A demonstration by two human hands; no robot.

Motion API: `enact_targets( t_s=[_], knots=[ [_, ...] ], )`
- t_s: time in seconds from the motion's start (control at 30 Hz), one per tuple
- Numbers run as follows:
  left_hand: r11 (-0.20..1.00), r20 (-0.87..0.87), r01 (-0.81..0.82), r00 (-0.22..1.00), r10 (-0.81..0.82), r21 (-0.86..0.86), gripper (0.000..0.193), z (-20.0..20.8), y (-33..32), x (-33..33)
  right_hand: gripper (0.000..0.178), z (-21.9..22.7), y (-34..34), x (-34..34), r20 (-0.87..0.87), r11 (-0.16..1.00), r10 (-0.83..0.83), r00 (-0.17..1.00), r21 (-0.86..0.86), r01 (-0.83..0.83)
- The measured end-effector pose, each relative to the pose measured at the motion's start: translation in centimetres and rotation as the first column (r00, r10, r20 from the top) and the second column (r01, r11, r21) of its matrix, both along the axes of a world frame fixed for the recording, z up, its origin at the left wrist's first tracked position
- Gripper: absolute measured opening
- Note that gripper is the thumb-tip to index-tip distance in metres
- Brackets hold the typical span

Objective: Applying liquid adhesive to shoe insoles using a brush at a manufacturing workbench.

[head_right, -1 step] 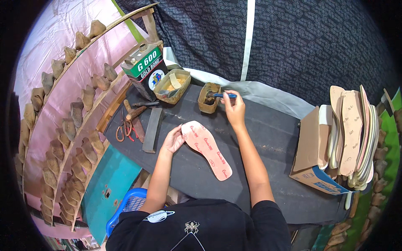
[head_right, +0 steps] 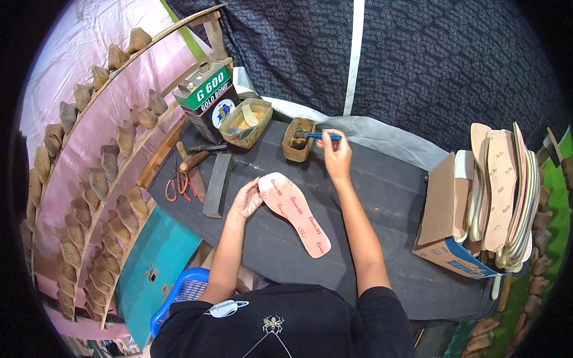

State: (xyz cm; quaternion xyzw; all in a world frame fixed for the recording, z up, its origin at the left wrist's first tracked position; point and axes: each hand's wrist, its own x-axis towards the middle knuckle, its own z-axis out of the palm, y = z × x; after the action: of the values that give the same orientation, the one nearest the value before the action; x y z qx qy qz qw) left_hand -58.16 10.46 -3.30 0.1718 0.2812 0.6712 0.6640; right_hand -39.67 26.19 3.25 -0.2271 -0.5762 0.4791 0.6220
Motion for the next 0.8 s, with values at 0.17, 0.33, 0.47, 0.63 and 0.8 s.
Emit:
enact_targets(
  t_s=[0.17, 0.33, 0.47, 0.63, 0.8],
  knots=[
    [1.000, -0.020, 0.002, 1.000, -0.002, 0.023, 0.031, -0.1, -0.3, -0.6, 0.023, 0.5, -0.8, 1.3, -0.268, 0.955, 0.065, 0.961, -0.264, -0.138],
    [1.000, -0.129, -0.004, 0.992, 0.006, 0.013, 0.028, -0.3, -0.5, -1.1, 0.023, 0.8, -4.4, 2.7, -0.205, 0.961, 0.174, 0.963, -0.177, -0.212],
    [0.999, -0.188, -0.040, 0.982, 0.035, -0.020, 0.025, -0.4, -0.8, -1.8, 0.019, 1.2, -9.0, 3.3, -0.021, 0.965, 0.252, 0.968, -0.072, -0.252],
    [0.997, -0.210, -0.062, 0.977, 0.049, -0.055, 0.023, -0.3, -1.1, -1.9, 0.018, -0.3, -11.2, 3.6, 0.226, 0.950, 0.268, 0.937, 0.102, -0.296],
    [0.996, -0.232, -0.073, 0.971, 0.057, -0.060, 0.024, -0.5, -1.7, -1.9, 0.020, -0.4, -12.2, 3.0, 0.268, 0.940, 0.256, 0.929, 0.155, -0.304]
  ],
)
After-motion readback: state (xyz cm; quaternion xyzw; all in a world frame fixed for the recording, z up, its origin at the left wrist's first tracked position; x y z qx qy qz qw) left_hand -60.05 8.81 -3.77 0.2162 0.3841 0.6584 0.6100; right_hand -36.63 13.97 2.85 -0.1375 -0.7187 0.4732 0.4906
